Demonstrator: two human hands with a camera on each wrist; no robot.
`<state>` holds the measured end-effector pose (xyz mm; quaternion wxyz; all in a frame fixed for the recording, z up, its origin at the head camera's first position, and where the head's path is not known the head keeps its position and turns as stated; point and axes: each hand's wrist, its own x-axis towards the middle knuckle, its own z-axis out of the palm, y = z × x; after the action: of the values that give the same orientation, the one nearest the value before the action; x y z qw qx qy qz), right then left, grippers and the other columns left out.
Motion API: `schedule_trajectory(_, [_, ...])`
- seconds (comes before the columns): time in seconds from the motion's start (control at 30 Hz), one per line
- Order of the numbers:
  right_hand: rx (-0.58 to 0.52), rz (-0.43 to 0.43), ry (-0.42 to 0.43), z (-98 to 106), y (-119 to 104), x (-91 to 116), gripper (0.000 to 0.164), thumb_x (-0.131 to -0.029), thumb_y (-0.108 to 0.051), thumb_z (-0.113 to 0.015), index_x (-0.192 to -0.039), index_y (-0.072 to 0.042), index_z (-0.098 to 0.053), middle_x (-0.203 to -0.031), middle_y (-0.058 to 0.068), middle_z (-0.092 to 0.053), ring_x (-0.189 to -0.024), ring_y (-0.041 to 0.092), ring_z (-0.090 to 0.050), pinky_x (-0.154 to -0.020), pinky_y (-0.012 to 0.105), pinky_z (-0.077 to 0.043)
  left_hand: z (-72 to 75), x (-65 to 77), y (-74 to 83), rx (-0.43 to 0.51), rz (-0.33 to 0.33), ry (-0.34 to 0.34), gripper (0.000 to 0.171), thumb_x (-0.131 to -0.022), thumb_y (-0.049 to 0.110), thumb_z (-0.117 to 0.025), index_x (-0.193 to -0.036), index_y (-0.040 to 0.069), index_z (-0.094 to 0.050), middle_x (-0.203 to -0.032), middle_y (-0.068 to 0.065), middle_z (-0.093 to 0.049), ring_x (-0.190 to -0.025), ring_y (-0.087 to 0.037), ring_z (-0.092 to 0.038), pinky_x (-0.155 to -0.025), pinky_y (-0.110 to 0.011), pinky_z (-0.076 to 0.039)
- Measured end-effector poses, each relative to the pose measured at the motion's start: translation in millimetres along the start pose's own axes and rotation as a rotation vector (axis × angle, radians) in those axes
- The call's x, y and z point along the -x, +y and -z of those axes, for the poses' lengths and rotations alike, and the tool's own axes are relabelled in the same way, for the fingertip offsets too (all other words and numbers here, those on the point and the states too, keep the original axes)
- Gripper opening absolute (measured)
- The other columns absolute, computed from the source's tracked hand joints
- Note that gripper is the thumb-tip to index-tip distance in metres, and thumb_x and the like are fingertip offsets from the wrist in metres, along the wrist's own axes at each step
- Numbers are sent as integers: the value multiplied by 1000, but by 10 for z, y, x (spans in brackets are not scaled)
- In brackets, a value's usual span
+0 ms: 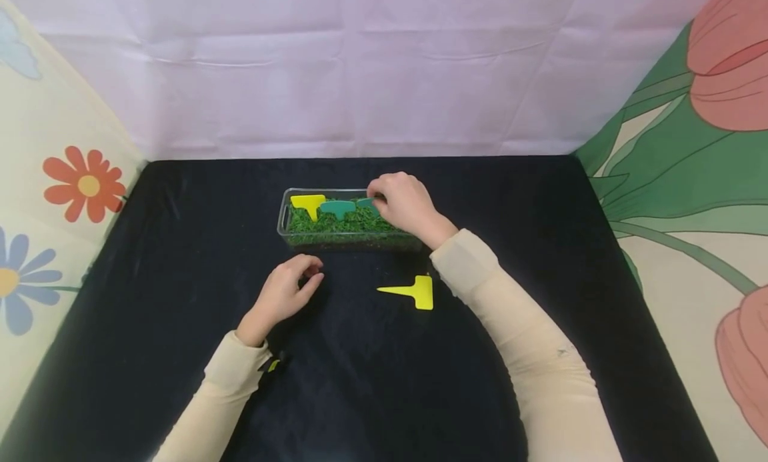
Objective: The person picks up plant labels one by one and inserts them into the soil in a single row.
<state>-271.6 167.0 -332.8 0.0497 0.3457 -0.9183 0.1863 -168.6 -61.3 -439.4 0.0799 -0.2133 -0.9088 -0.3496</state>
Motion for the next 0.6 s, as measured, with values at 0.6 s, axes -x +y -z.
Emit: schedule_trajectory(0.6, [-45,-36,-38,-86,89,-53,12,-84,-3,-63,-95,-1,-68,-90,14,-66,-77,24,-61,-69,37,-48,9,-8,-35,5,23,-7,13,-85,8,-62,-96,2,-63,-84,-5,-59,-75,-18,-57,-66,-33,-48])
